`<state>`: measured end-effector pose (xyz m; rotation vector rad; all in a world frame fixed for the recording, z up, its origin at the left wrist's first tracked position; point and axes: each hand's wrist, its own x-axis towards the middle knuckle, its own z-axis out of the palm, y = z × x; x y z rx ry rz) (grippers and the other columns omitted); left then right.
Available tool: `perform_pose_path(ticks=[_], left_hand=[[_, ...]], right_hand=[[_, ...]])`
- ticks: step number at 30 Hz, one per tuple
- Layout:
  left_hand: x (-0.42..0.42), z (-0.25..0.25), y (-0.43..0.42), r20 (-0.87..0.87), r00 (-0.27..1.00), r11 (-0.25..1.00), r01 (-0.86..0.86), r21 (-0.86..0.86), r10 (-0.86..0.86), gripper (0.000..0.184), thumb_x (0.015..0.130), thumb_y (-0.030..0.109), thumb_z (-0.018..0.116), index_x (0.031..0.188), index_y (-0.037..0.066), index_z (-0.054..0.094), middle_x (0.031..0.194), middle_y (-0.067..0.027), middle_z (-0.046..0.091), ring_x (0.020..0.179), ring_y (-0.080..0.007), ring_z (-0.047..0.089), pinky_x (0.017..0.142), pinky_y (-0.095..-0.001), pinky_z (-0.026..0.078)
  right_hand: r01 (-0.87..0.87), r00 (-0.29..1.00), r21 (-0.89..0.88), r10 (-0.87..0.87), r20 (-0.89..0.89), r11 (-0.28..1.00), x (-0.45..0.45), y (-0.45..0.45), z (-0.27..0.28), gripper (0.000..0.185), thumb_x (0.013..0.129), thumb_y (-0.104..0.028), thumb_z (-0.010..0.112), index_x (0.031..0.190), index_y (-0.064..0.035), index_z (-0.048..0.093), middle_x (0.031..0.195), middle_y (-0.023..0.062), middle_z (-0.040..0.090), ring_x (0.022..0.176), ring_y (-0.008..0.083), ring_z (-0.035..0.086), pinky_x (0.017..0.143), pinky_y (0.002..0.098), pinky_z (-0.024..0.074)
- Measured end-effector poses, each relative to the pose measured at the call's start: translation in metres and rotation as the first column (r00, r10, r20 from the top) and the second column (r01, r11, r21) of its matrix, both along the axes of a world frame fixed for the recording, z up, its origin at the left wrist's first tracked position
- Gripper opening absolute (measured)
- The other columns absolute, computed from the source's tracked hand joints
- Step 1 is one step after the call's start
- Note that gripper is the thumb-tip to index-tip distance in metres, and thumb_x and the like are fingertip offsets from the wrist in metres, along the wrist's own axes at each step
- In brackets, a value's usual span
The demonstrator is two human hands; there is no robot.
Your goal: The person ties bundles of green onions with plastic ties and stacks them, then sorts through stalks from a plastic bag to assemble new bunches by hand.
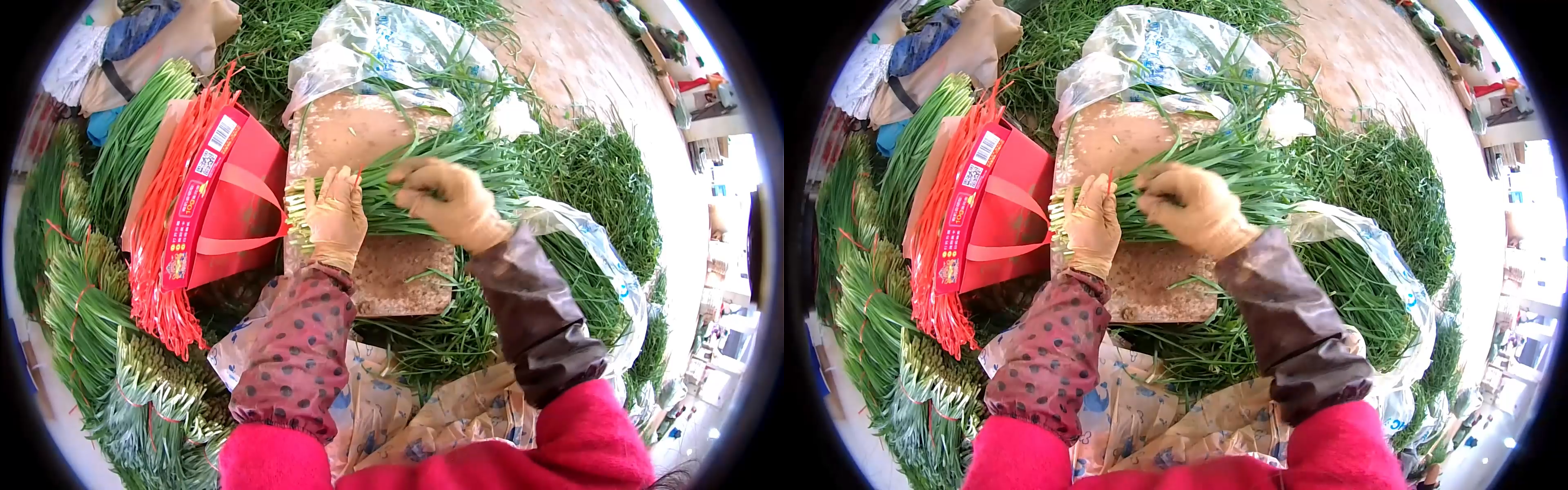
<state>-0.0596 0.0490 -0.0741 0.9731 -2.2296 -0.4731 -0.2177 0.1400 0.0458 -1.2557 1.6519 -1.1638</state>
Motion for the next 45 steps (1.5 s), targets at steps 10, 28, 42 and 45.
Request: perform_pose_path(ticks=[10,28,42,45], left_hand=[[0.004,-0.008,-0.005,-0.114,0.993,0.998,0.047,0.039,-0.042,0.014,0.088,0.015,0.057,0.1,0.012,0.063,0.106,-0.0058,0.066,0.11,-0.0265,0.057,0.103,-0.047,0.03],[0.005,0.006,-0.008,-0.169,0.984,0.995,0.066,0.068,-0.054,0.015,0.087,0.017,0.061,0.101,0.011,0.063,0.096,-0.0078,0.067,0.094,-0.03,0.061,0.089,-0.04,0.042],[0.005,0.007,0.001,-0.695,0.628,0.709,0.307,0.635,0.35,0.009,0.088,0.003,0.058,0.095,0.0,0.063,0.088,-0.0041,0.062,0.082,-0.0141,0.059,0.075,-0.026,0.048],[0.011,0.059,0.012,-0.643,0.697,0.654,0.33,0.681,0.317,0.011,0.089,-0.002,0.056,0.097,0.002,0.062,0.095,-0.0057,0.066,0.088,-0.0128,0.06,0.083,-0.026,0.047]], right_hand=[[-0.781,0.596,0.307,0.503,0.626,0.545,0.11,0.066,-0.02,0.023,0.08,-0.023,0.06,0.09,-0.0032,0.066,0.081,0.01,0.067,0.079,0.0202,0.063,0.073,0.0334,0.0506],[-0.069,0.399,0.566,0.542,-0.739,0.822,-0.029,-0.01,-0.02,0.109,0.055,-0.024,0.086,0.144,-0.0259,0.023,0.141,0.0131,0.036,0.133,0.0359,0.031,0.104,0.0551,0.0291],[0.172,0.333,0.662,0.589,-0.736,0.729,-0.031,-0.007,0.089,0.044,0.071,-0.022,0.071,0.111,-0.0137,0.057,0.081,0.0091,0.066,0.08,0.0266,0.066,0.069,0.0371,0.0522],[0.098,0.024,0.524,0.524,-0.851,0.846,-0.014,-0.016,0.166,0.043,0.068,-0.009,0.073,0.11,-0.0136,0.06,0.077,0.008,0.065,0.069,0.0234,0.065,0.06,0.0346,0.0536]])
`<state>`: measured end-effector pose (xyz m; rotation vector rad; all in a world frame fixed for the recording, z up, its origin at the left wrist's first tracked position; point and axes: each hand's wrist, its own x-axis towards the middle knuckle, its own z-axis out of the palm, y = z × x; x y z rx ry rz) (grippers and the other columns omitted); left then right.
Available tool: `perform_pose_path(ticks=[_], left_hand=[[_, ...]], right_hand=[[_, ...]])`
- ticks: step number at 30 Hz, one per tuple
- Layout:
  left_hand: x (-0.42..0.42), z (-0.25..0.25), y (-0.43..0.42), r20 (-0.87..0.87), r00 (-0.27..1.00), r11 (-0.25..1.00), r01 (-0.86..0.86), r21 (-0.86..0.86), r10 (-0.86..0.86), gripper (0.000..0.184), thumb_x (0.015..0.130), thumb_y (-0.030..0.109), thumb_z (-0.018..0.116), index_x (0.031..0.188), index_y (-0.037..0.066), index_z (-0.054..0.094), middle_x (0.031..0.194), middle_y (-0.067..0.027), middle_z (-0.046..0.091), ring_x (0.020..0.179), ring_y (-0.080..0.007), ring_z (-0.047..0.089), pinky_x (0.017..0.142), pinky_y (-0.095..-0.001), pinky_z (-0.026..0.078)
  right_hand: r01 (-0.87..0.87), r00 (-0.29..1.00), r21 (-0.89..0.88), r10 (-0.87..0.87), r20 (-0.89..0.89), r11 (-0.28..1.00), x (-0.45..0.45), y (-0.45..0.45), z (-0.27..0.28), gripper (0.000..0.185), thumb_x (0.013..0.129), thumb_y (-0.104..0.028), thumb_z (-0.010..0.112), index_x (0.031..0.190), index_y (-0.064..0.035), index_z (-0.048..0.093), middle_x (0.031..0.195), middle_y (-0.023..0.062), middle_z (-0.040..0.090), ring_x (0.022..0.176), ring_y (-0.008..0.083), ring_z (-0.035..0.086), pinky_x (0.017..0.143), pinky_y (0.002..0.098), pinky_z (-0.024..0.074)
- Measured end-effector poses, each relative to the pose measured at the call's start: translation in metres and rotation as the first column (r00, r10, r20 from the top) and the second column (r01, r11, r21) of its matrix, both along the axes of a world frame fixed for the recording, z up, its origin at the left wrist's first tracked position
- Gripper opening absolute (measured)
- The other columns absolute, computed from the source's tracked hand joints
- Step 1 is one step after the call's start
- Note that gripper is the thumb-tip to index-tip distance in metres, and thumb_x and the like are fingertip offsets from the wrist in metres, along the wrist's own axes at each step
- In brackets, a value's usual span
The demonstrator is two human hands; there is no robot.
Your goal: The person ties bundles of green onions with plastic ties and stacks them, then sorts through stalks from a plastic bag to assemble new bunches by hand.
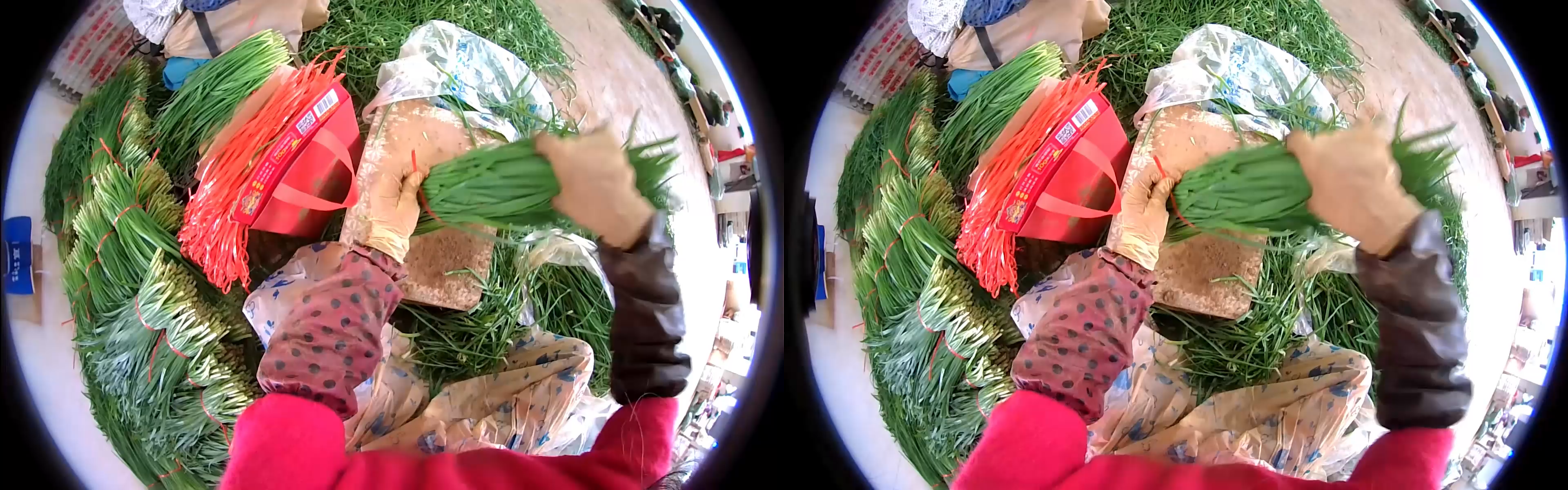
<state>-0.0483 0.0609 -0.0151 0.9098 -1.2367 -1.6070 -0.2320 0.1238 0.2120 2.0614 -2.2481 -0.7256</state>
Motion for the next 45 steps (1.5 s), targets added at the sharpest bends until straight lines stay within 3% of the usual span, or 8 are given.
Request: perform_pose_path(ticks=[7,10,17,21,25,30,41,45], left_hand=[[-0.004,0.036,0.01,-0.397,0.917,0.984,0.033,0.173,0.039,0.011,0.092,0.004,0.053,0.099,-0.002,0.06,0.101,-0.0084,0.065,0.09,-0.0128,0.059,0.08,-0.0243,0.047],[-0.002,-0.044,0.006,-0.117,0.989,0.931,0.129,0.34,-0.094,0.01,0.088,0.003,0.06,0.098,0.007,0.06,0.087,-0.0001,0.062,0.077,-0.009,0.056,0.068,-0.0243,0.047],[-0.015,0.014,0.005,0.032,0.999,0.973,0.037,-0.227,-0.03,0.016,0.087,-0.005,0.055,0.101,-0.001,0.061,0.099,-0.0081,0.064,0.087,-0.0129,0.059,0.075,-0.0254,0.049],[-0.018,0.019,0.002,0.184,0.981,0.851,0.153,-0.502,-0.067,0.017,0.086,-0.005,0.056,0.101,0.001,0.062,0.102,-0.0123,0.065,0.093,-0.0153,0.06,0.079,-0.0277,0.049],[-0.02,-0.038,0.01,0.73,0.667,0.734,0.418,-0.535,0.152,0.013,0.085,0.0,0.059,0.097,0.004,0.062,0.106,-0.0124,0.065,0.108,-0.0239,0.057,0.086,-0.0334,0.047],[-0.025,-0.064,0.011,0.476,0.876,0.87,0.17,-0.462,0.082,0.01,0.081,0.014,0.065,0.091,0.013,0.063,0.102,-0.005,0.068,0.12,-0.0287,0.05,0.099,-0.0418,0.031],[-0.01,-0.034,-0.01,0.389,0.907,0.985,0.172,0.003,-0.16,0.059,0.067,0.013,0.077,0.12,0.005,0.053,0.105,-0.0162,0.063,0.098,-0.0317,0.061,0.084,-0.0336,0.047],[-0.014,0.015,-0.001,0.98,0.194,0.706,0.699,-0.111,-0.038,0.119,0.053,0.036,0.087,0.142,0.008,0.014,0.133,-0.0133,0.041,0.119,-0.0312,0.046,0.102,-0.0502,0.031]], right_hand=[[-0.539,0.819,-0.254,0.43,-0.38,0.803,0.038,-0.012,0.059,0.016,0.074,-0.01,0.063,0.089,-0.0073,0.062,0.068,0.005,0.059,0.068,0.0212,0.061,0.063,0.0348,0.0483],[-0.274,0.648,0.306,0.41,-0.642,0.912,0.086,-0.041,0.017,0.01,0.082,-0.012,0.056,0.083,-0.0058,0.064,0.068,0.0044,0.061,0.07,0.0207,0.062,0.066,0.0316,0.0462],[0.005,0.945,-0.125,0.036,0.325,0.992,-0.043,0.005,0.006,0.054,0.061,-0.006,0.073,0.113,-0.01,0.06,0.082,0.0106,0.067,0.082,0.0325,0.064,0.08,0.0391,0.0481],[0.165,0.923,0.026,-0.145,-0.357,0.986,-0.078,0.05,-0.04,0.071,0.061,-0.013,0.075,0.127,-0.0141,0.049,0.118,0.0103,0.059,0.104,0.0275,0.059,0.083,0.04,0.0491],[0.266,0.882,0.454,-0.404,0.242,0.851,-0.025,0.05,-0.066,0.04,0.074,-0.013,0.063,0.114,-0.0131,0.06,0.101,0.0097,0.064,0.088,0.0289,0.063,0.073,0.0398,0.0517],[0.284,0.755,-0.173,-0.108,0.647,0.943,0.035,0.031,-0.148,0.02,0.084,-0.019,0.057,0.1,-0.0076,0.064,0.092,0.0155,0.063,0.086,0.0353,0.061,0.072,0.0421,0.0503],[0.735,-0.233,0.354,-0.275,0.933,0.578,0.038,-0.012,-0.202,0.023,0.087,-0.019,0.062,0.1,-0.0001,0.065,0.08,0.0027,0.068,0.063,0.008,0.061,0.058,0.0235,0.046],[0.609,-0.461,0.58,-0.353,0.814,0.541,0.028,-0.021,-0.196,0.015,0.086,-0.015,0.059,0.092,-0.0028,0.066,0.078,0.0026,0.067,0.062,0.0088,0.058,0.054,0.0234,0.0431]])
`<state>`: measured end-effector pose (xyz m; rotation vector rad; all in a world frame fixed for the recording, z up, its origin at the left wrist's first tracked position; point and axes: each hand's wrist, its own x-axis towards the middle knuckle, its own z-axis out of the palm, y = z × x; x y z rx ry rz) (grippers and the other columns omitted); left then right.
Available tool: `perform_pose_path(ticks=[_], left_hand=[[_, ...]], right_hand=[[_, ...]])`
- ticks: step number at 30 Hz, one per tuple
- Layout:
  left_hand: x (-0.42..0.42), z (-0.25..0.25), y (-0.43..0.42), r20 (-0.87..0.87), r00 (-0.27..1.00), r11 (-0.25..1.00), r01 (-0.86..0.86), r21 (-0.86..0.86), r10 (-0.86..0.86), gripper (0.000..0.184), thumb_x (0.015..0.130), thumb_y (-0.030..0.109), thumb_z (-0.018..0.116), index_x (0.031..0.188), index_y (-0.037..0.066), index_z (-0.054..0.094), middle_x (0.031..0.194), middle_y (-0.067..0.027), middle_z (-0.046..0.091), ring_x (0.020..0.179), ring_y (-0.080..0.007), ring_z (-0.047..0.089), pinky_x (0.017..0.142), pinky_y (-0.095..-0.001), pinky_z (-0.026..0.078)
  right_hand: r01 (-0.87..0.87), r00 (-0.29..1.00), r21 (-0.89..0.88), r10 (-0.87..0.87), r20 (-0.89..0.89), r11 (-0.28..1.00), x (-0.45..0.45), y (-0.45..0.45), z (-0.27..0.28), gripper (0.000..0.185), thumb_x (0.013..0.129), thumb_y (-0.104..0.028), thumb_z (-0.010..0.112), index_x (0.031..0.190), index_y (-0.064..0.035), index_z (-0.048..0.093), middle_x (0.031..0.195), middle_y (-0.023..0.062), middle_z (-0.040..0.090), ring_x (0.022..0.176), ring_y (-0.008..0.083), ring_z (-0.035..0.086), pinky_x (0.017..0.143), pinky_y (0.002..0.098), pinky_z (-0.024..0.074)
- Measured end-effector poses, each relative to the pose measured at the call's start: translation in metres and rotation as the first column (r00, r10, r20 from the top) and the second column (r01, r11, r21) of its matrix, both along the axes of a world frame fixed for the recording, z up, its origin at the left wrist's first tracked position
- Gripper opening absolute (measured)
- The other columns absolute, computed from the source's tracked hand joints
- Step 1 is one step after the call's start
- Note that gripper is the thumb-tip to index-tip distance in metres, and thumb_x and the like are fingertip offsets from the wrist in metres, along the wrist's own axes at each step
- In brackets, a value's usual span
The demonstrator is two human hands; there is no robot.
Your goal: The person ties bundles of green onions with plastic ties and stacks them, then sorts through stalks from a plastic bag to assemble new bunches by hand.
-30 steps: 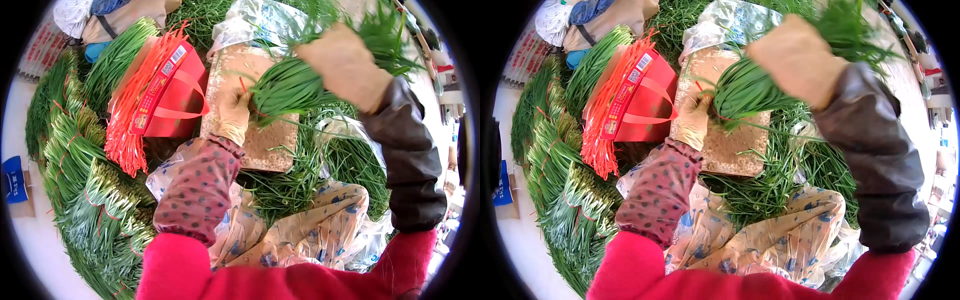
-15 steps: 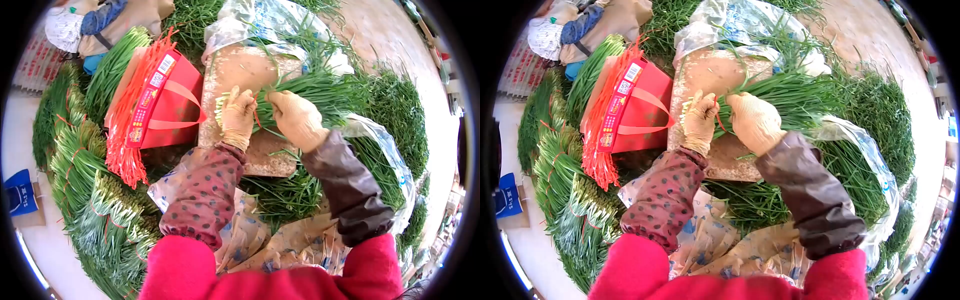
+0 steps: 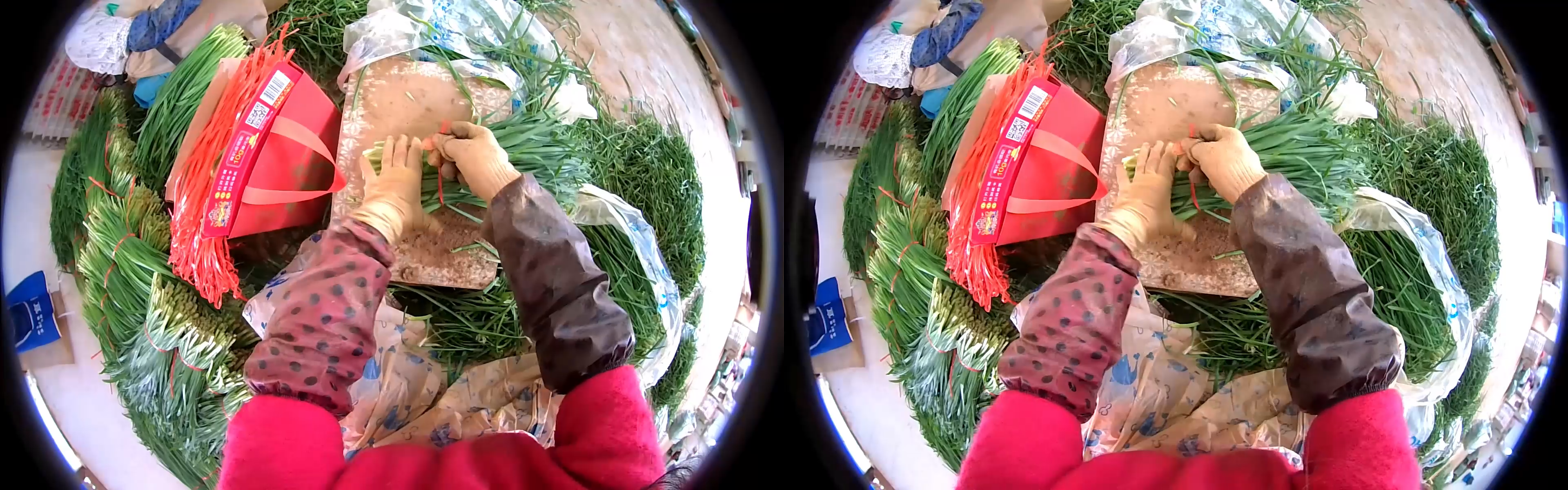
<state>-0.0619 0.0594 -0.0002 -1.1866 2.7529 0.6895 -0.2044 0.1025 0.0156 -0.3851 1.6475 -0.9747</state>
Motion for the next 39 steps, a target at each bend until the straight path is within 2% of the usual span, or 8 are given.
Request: perform_pose_path(ticks=[4,6,9,20,26,31,34,39], left_hand=[[-0.002,-0.022,0.014,0.318,0.943,0.968,0.162,-0.189,-0.096,0.125,0.05,0.053,0.082,0.143,0.003,0.015,0.14,-0.0147,0.034,0.131,-0.0395,0.031,0.107,-0.0555,0.019],[0.002,-0.026,0.008,0.247,0.961,0.977,0.16,-0.138,-0.123,0.098,0.056,0.045,0.081,0.133,0.003,0.037,0.134,-0.0164,0.041,0.13,-0.0278,0.035,0.102,-0.0469,0.033],[-0.013,-0.041,-0.012,-0.027,0.999,0.985,0.04,-0.167,-0.045,0.015,0.079,0.015,0.053,0.078,0.009,0.066,0.073,-0.012,0.066,0.069,-0.0273,0.066,0.061,-0.0389,0.052],[-0.021,-0.067,0.046,-0.093,0.992,0.797,0.012,-0.603,-0.085,0.05,0.087,0.029,0.044,0.129,0.002,0.043,0.126,-0.017,0.049,0.12,-0.0359,0.043,0.099,-0.0689,0.021],[-0.029,-0.095,0.051,0.052,0.997,0.91,-0.03,-0.414,0.056,0.043,0.089,0.021,0.04,0.126,0.0,0.046,0.127,-0.0231,0.047,0.119,-0.0391,0.042,0.096,-0.0678,0.026],[-0.018,-0.045,0.038,0.143,0.99,0.935,0.055,-0.351,-0.004,0.048,0.089,0.022,0.045,0.133,0.003,0.04,0.131,-0.0212,0.044,0.124,-0.0378,0.038,0.098,-0.0634,0.028],[0.041,0.031,-0.014,0.018,0.921,0.904,0.377,0.203,-0.388,0.038,0.085,0.028,0.054,0.116,0.007,0.054,0.12,-0.0168,0.055,0.117,-0.0327,0.05,0.093,-0.0492,0.041],[0.245,0.134,-0.078,-0.25,0.906,0.899,-0.393,-0.193,0.342,0.024,0.087,0.016,0.05,0.104,0.011,0.067,0.101,-0.0109,0.067,0.096,-0.0249,0.063,0.085,-0.0342,0.049]], right_hand=[[0.019,1.0,-0.114,-0.018,0.014,0.993,0.007,-0.011,-0.008,0.016,0.084,-0.014,0.059,0.09,-0.0019,0.066,0.074,0.0042,0.065,0.062,0.0108,0.057,0.054,0.0245,0.0434],[-0.306,0.824,-0.099,0.211,-0.527,0.947,0.029,-0.013,0.017,0.02,0.085,-0.015,0.057,0.093,0.0001,0.065,0.07,0.0058,0.063,0.061,0.0128,0.058,0.055,0.0251,0.0445],[-0.23,0.909,-0.236,0.121,-0.399,0.944,0.055,0.052,-0.011,0.024,0.087,-0.015,0.058,0.104,0.0009,0.064,0.082,0.0073,0.066,0.071,0.0125,0.06,0.065,0.0262,0.0477],[0.026,0.979,-0.387,-0.102,-0.175,0.922,0.031,0.044,0.0,0.017,0.088,-0.005,0.057,0.102,0.0045,0.06,0.081,0.0011,0.06,0.063,0.005,0.048,0.054,0.02,0.0372],[0.207,0.977,-0.16,-0.197,0.077,0.965,0.072,0.134,-0.062,0.017,0.087,-0.008,0.058,0.099,0.0022,0.061,0.076,0.0044,0.061,0.054,0.0067,0.046,0.049,0.0203,0.035],[-0.159,0.879,-0.077,0.105,-0.466,0.984,0.08,0.13,-0.057,0.023,0.086,-0.007,0.058,0.108,-0.0009,0.061,0.092,0.0045,0.065,0.081,0.0098,0.059,0.072,0.0233,0.0467],[-0.227,0.936,-0.065,0.2,-0.289,0.972,0.081,0.146,-0.016,0.024,0.087,-0.007,0.057,0.11,-0.0021,0.06,0.092,0.0046,0.064,0.081,0.01,0.058,0.072,0.024,0.0464],[0.034,0.981,-0.087,-0.05,-0.189,0.996,0.088,0.229,-0.032,0.022,0.091,-0.007,0.053,0.11,0.0002,0.059,0.087,0.0019,0.059,0.063,0.0067,0.046,0.056,0.0221,0.0375]])
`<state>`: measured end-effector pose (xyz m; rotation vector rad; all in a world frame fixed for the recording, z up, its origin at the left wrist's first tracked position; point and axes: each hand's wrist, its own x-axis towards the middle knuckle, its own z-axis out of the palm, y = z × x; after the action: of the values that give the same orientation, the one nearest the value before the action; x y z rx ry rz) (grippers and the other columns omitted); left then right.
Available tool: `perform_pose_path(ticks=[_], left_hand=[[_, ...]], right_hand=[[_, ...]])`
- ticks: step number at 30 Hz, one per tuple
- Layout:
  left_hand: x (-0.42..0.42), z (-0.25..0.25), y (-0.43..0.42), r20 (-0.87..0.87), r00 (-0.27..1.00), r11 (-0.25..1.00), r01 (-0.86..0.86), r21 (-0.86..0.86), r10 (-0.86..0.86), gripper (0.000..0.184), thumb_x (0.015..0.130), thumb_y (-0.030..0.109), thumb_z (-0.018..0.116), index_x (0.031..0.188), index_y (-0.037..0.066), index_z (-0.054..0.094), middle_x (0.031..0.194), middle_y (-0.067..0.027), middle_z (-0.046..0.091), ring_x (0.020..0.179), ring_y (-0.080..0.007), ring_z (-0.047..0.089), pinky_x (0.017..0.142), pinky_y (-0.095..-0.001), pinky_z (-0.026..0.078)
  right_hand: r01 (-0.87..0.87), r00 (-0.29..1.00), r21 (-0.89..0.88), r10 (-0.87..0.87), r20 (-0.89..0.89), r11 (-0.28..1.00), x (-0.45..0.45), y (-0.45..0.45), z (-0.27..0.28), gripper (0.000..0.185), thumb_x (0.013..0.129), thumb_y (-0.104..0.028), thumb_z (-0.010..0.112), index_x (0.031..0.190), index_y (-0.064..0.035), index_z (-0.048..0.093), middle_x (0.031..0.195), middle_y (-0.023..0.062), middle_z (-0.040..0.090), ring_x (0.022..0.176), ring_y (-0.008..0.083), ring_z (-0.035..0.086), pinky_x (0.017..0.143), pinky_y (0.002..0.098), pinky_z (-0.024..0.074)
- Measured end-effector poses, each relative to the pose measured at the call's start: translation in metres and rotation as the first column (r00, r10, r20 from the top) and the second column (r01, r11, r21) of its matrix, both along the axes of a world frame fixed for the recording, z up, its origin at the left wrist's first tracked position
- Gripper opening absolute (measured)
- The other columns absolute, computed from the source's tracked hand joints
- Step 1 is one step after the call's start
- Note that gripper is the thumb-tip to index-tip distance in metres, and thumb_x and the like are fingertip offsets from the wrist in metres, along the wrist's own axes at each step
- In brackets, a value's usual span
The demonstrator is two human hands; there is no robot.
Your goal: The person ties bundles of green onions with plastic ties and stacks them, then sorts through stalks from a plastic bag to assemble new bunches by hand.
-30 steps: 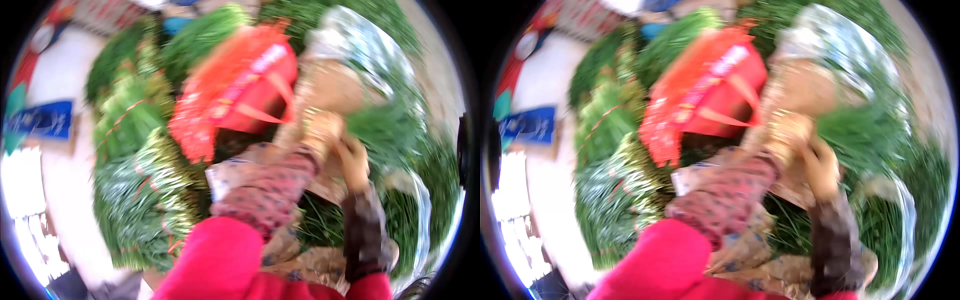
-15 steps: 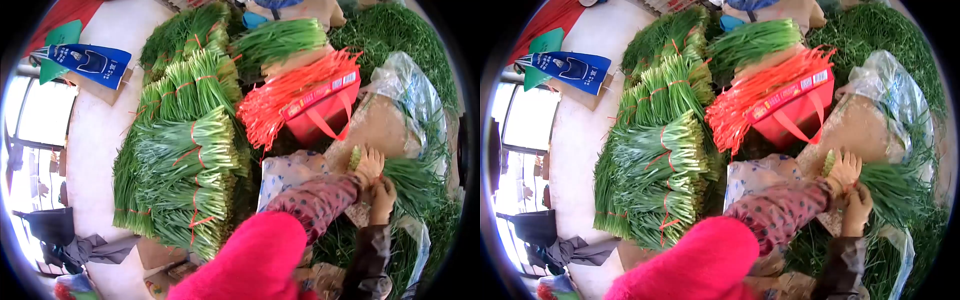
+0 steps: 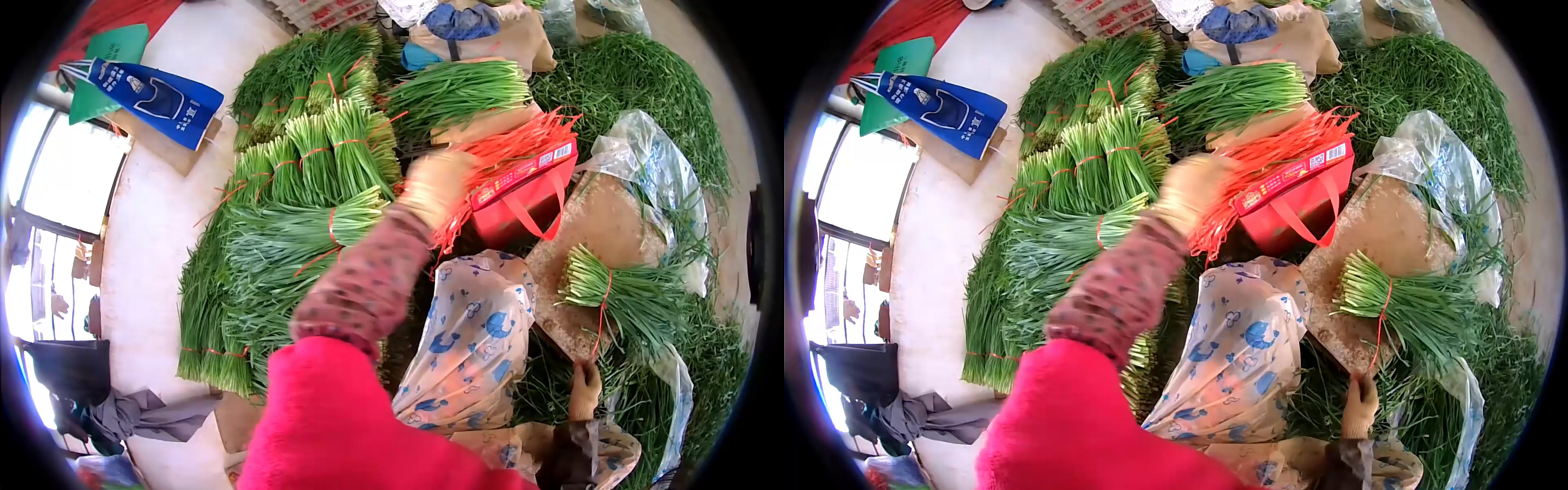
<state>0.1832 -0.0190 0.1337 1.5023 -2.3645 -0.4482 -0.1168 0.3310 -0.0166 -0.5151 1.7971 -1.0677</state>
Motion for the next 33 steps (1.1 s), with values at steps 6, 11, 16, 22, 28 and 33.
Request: perform_pose_path(ticks=[6,11,16,22,28,33], left_hand=[[0.189,-0.034,-0.044,0.248,0.948,0.968,-0.151,-0.2,0.199,0.027,0.081,0.003,0.057,0.105,0.015,0.065,0.108,-0.0077,0.063,0.1,-0.0294,0.058,0.086,-0.037,0.048],[0.204,-0.047,-0.07,0.498,0.847,0.977,-0.108,-0.185,0.187,0.04,0.08,0.001,0.059,0.117,0.016,0.059,0.126,-0.0105,0.053,0.112,-0.0324,0.052,0.092,-0.0392,0.045],[0.2,-0.041,-0.088,0.683,0.727,0.997,-0.072,-0.019,0.065,0.049,0.079,-0.002,0.056,0.125,0.013,0.054,0.134,-0.0111,0.047,0.115,-0.031,0.051,0.093,-0.0376,0.046],[0.217,-0.057,-0.1,0.707,0.707,0.987,0.088,-0.134,0.033,0.042,0.076,-0.006,0.052,0.115,0.007,0.055,0.112,-0.0125,0.055,0.102,-0.0288,0.058,0.079,-0.0353,0.052],[0.228,-0.067,-0.107,0.682,0.727,0.975,0.088,-0.206,0.078,0.034,0.078,-0.002,0.051,0.109,0.008,0.059,0.11,-0.0101,0.056,0.094,-0.0283,0.061,0.076,-0.0358,0.053],[0.231,-0.064,-0.112,0.678,0.734,0.987,0.083,-0.141,0.035,0.033,0.076,-0.005,0.053,0.106,0.006,0.06,0.111,-0.0122,0.055,0.094,-0.0301,0.061,0.075,-0.0369,0.053]], right_hand=[[-0.096,0.995,0.202,0.087,0.053,0.975,0.016,0.038,-0.004,0.019,0.091,-0.007,0.052,0.106,0.0001,0.06,0.086,0.0019,0.059,0.062,0.0076,0.045,0.055,0.0238,0.0377],[-0.137,0.988,0.248,0.115,0.101,0.959,0.022,0.019,0.01,0.018,0.092,-0.009,0.051,0.104,-0.0008,0.061,0.092,0.003,0.061,0.066,0.01,0.049,0.059,0.0262,0.0414],[-0.161,0.987,0.277,0.158,0.032,0.947,0.03,0.022,0.001,0.019,0.089,-0.005,0.053,0.105,0.0007,0.062,0.091,0.0057,0.062,0.07,0.0108,0.052,0.063,0.0257,0.0428],[-0.275,0.961,0.358,0.269,0.068,0.892,0.034,0.036,-0.013,0.021,0.089,-0.007,0.055,0.107,0.0018,0.061,0.094,0.0072,0.065,0.077,0.0144,0.057,0.07,0.0279,0.046],[-0.239,0.971,0.363,0.212,0.112,0.901,0.036,0.028,0.003,0.021,0.088,-0.006,0.054,0.106,0.002,0.061,0.091,0.0067,0.064,0.07,0.0122,0.055,0.064,0.0261,0.045],[-0.259,0.964,0.37,0.264,0.037,0.892,0.033,0.029,0.0,0.021,0.089,-0.007,0.053,0.107,0.0016,0.061,0.087,0.0059,0.063,0.067,0.0111,0.054,0.061,0.0251,0.0439]])
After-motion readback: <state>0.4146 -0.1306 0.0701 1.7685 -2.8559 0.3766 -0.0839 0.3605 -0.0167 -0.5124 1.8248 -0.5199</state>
